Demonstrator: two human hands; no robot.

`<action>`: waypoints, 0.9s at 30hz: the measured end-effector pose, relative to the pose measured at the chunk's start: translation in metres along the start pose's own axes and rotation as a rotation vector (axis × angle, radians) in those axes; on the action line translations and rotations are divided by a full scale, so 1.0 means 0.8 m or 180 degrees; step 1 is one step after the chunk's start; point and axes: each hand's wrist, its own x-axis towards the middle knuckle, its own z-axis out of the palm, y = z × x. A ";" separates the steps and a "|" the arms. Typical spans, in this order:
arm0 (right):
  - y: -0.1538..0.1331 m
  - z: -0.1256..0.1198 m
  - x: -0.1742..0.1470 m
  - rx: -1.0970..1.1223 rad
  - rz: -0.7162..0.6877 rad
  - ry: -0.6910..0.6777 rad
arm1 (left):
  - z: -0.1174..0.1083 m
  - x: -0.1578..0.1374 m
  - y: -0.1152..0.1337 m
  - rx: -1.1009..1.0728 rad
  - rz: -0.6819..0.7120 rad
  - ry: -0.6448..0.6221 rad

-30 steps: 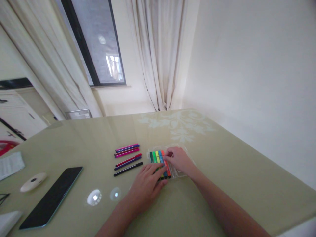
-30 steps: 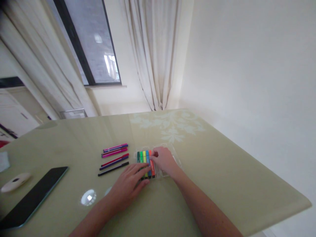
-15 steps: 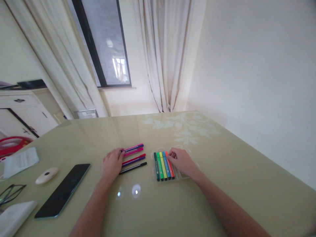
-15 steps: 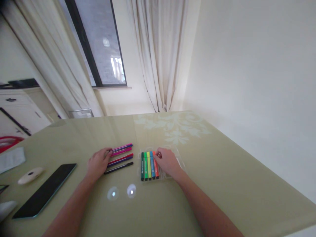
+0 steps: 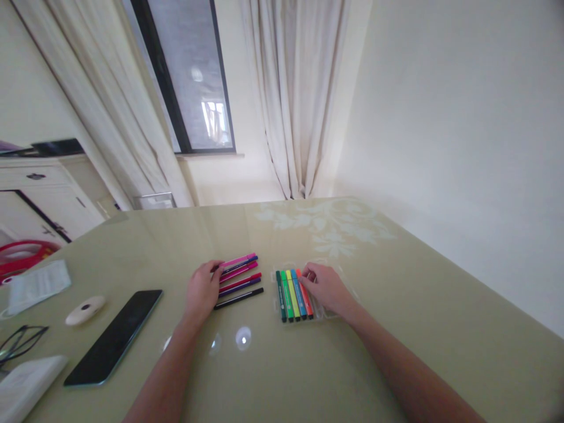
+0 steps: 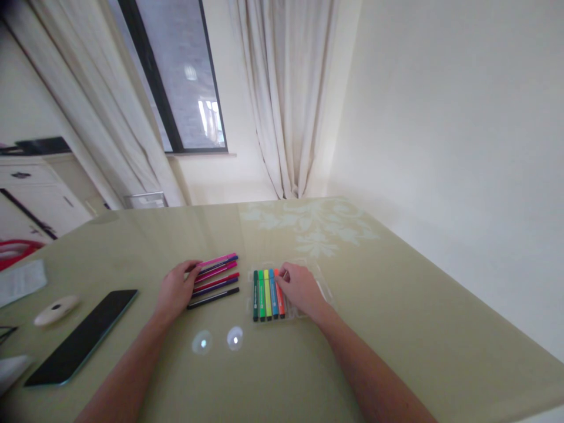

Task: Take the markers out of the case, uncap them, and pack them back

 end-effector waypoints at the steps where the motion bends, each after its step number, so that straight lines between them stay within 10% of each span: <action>1: -0.001 0.000 0.000 0.0022 -0.0010 0.0029 | -0.001 -0.002 0.008 -0.0183 -0.0008 0.0092; 13: -0.022 -0.008 0.001 0.3175 0.0392 -0.0398 | 0.041 -0.107 0.133 -0.0959 0.2363 0.0181; 27: 0.021 -0.018 0.007 0.1381 0.0478 -0.0658 | 0.045 -0.129 0.147 -0.0115 0.2531 -0.1591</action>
